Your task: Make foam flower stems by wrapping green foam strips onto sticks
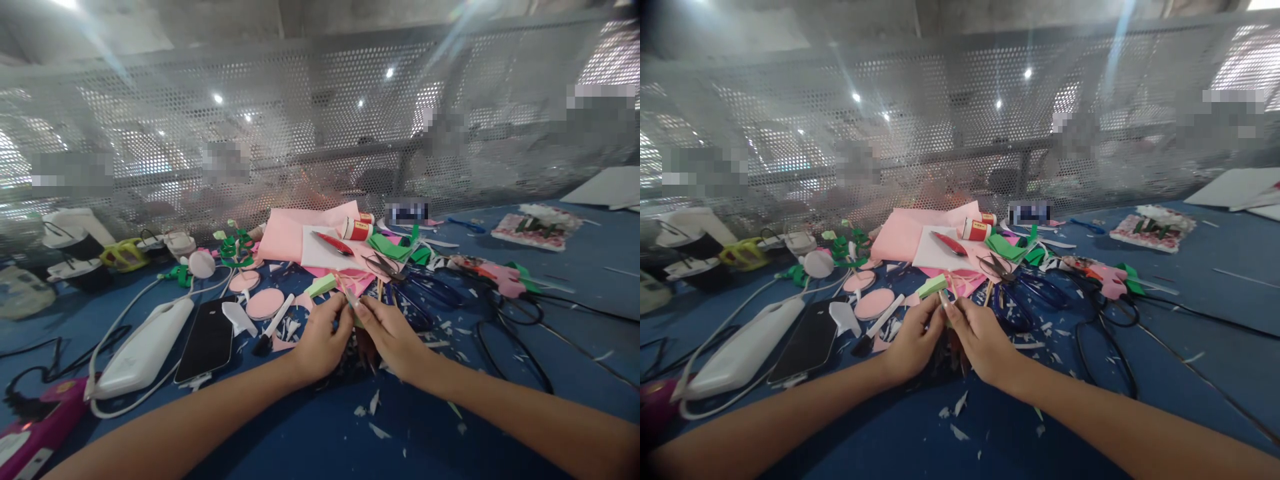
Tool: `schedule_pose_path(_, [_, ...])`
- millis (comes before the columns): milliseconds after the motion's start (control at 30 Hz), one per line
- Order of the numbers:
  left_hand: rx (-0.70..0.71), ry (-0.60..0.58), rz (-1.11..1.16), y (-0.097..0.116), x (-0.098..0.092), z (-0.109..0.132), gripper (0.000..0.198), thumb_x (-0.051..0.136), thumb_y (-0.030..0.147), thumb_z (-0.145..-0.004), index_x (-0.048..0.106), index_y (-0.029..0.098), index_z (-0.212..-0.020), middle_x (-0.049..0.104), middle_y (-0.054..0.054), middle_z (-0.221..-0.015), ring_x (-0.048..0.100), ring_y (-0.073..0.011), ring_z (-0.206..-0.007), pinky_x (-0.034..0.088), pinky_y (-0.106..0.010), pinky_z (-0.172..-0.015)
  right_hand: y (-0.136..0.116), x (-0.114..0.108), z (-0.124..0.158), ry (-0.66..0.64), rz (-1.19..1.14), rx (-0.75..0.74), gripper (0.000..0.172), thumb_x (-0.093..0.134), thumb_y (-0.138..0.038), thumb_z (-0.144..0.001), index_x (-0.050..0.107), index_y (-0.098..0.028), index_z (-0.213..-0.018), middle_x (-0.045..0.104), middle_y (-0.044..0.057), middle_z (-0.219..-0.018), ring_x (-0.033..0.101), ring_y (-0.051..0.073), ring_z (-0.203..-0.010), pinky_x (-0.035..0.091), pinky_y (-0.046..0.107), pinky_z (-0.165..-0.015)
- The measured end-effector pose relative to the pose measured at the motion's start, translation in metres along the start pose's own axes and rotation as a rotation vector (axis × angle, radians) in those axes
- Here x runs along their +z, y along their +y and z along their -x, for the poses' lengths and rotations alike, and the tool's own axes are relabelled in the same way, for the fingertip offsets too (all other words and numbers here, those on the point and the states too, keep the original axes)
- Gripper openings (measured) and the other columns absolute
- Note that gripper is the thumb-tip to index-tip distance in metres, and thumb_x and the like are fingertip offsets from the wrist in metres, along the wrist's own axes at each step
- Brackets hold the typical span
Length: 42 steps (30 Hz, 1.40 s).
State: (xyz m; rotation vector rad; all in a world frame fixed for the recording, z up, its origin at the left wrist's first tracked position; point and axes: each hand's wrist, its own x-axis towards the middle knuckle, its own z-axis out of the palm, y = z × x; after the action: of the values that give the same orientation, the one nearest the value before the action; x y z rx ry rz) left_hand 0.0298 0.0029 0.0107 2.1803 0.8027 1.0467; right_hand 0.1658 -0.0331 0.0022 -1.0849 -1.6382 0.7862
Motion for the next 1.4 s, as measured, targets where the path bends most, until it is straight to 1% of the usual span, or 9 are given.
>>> schedule_pose_path(500, [-0.02,0.043,-0.038,0.001,0.0,-0.002,0.025,0.033,0.03,-0.091,0.048,0.017,-0.077,0.051,-0.001,-0.071,0.045,-0.0134,-0.065,0.036,-0.026,-0.062,-0.004,0.004,0.001,0.084,-0.076,0.082,0.038,0.038,-0.051,-0.088,0.045,-0.02,-0.067,0.043,-0.007,-0.039,0.043,0.009,-0.028,0.034,0.018,-0.028])
schedule_pose_path(633, [-0.017,0.041,0.028,0.001,-0.001,0.0,0.025,0.033,0.032,-0.092,0.049,0.016,-0.082,0.053,-0.003,-0.077,0.047,-0.0141,-0.071,0.038,-0.028,-0.068,-0.005,0.003,-0.001,0.063,-0.146,0.116,0.039,0.039,-0.053,-0.087,0.044,-0.02,-0.067,0.043,-0.007,-0.039,0.042,0.008,-0.028,0.033,0.018,-0.028])
schedule_pose_path(767, [0.028,0.131,0.176,-0.001,-0.001,0.002,0.021,0.036,0.035,-0.091,0.049,0.018,-0.094,0.052,-0.004,-0.086,0.048,-0.014,-0.078,0.042,-0.028,-0.075,-0.008,0.001,-0.005,0.045,-0.279,0.165,0.042,0.045,-0.057,-0.083,0.043,-0.02,-0.064,0.041,-0.008,-0.038,0.037,0.007,-0.025,0.028,0.018,-0.026])
schedule_pose_path(800, [0.072,0.16,0.202,-0.003,-0.001,0.002,0.023,0.041,0.037,-0.089,0.048,0.019,-0.103,0.051,-0.005,-0.094,0.049,-0.0154,-0.085,0.043,-0.03,-0.079,-0.008,0.001,-0.006,0.028,-0.32,0.174,0.043,0.046,-0.058,-0.081,0.043,-0.019,-0.062,0.041,-0.008,-0.037,0.035,0.006,-0.025,0.027,0.018,-0.027])
schedule_pose_path(900, [0.223,0.195,0.191,-0.008,-0.004,-0.001,0.061,0.057,0.047,-0.077,0.036,0.026,-0.13,0.036,-0.01,-0.125,0.04,-0.0238,-0.115,0.036,-0.04,-0.098,-0.004,0.001,-0.009,-0.073,-0.506,0.216,0.043,0.05,-0.057,-0.08,0.044,-0.019,-0.06,0.04,-0.009,-0.034,0.031,0.005,-0.025,0.024,0.017,-0.028])
schedule_pose_path(967, [0.283,0.15,0.139,-0.011,-0.007,-0.004,0.07,0.06,0.051,-0.072,0.035,0.03,-0.134,0.029,-0.01,-0.134,0.031,-0.0276,-0.125,0.029,-0.045,-0.105,-0.001,0.0,-0.01,-0.157,-0.629,0.268,0.042,0.053,-0.055,-0.079,0.043,-0.019,-0.06,0.038,-0.01,-0.032,0.027,0.004,-0.024,0.022,0.017,-0.028])
schedule_pose_path(1167, [0.448,-0.027,0.145,-0.016,-0.012,-0.008,0.063,0.067,0.042,-0.068,0.047,0.035,-0.127,0.038,-0.008,-0.138,0.036,-0.0283,-0.126,0.032,-0.048,-0.103,-0.001,-0.015,-0.012,-0.504,-0.77,0.542,0.038,0.056,-0.045,-0.081,0.043,-0.018,-0.059,0.033,-0.011,-0.032,0.02,0.003,-0.025,0.018,0.015,-0.026])
schedule_pose_path(1300, [0.544,-0.074,0.149,-0.011,-0.012,-0.007,0.04,0.066,0.026,-0.074,0.06,0.034,-0.113,0.052,-0.007,-0.129,0.048,-0.0245,-0.118,0.037,-0.045,-0.1,-0.003,-0.025,-0.014,-0.551,-0.744,0.659,0.025,0.048,-0.025,-0.085,0.043,-0.018,-0.062,0.032,-0.01,-0.035,0.018,0.002,-0.027,0.013,0.013,-0.029])
schedule_pose_path(1400, [0.6,-0.097,0.145,-0.008,-0.012,-0.007,0.036,0.062,0.02,-0.078,0.061,0.032,-0.112,0.06,-0.007,-0.12,0.051,-0.0233,-0.114,0.041,-0.045,-0.096,-0.003,-0.027,-0.015,-0.548,-0.758,0.711,0.024,0.039,-0.024,-0.087,0.04,-0.018,-0.063,0.035,-0.009,-0.039,0.017,0.002,-0.028,0.012,0.014,-0.03])
